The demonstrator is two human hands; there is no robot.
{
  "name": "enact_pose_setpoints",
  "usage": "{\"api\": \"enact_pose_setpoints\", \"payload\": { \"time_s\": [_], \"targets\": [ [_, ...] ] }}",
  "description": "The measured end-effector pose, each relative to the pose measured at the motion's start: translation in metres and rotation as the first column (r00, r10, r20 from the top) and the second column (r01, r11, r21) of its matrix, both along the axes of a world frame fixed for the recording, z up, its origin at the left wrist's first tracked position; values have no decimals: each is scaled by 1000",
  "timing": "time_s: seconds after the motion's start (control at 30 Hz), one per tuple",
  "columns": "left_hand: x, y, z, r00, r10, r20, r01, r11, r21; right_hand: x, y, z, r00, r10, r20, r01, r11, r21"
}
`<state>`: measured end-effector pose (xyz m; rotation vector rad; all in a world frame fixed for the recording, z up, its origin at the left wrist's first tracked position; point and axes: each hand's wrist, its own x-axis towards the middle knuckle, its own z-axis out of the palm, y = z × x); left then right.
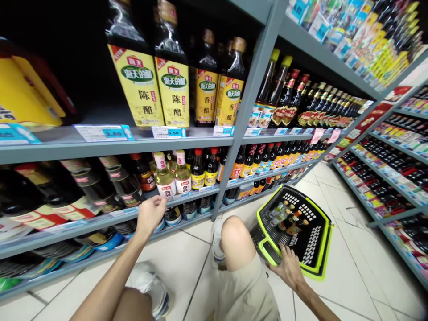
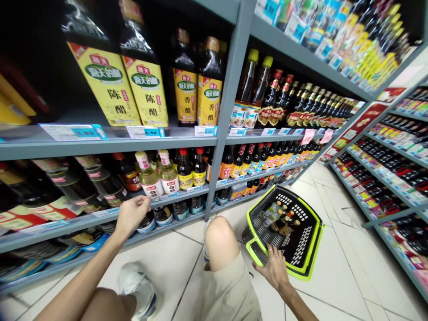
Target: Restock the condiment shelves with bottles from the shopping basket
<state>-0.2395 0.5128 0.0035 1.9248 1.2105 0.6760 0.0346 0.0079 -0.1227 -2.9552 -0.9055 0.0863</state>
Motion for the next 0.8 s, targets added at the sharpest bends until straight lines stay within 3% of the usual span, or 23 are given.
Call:
{"api": "enact_pose_setpoints", "payload": {
  "time_s": [0.27, 0.47, 0.57, 0.67, 0.8],
  "targets": [
    [-9, -1, 5, 993, 7, -116, -14, 998, -60, -49, 30, 15, 997, -17, -71, 18, 1000, 12],
    [-18, 1, 2, 975, 66, -212, -82, 995, -65, -69, 58, 11, 993, -67, -96, 66, 998, -13],
    [-19, 4, 1, 965, 119, -235, -146, 984, -103, -74, 60, 8, 991, -32, -128, 26, 998, -51],
    [-17, 3, 10, 956, 164, -242, -202, 969, -141, -67, 51, 8, 969, 31, -245, -23, 999, 37],
    [-9, -9, 31, 945, 225, -238, -267, 949, -165, -20, 38, 8, 887, 23, -460, 95, 968, 232]
  ]
}}
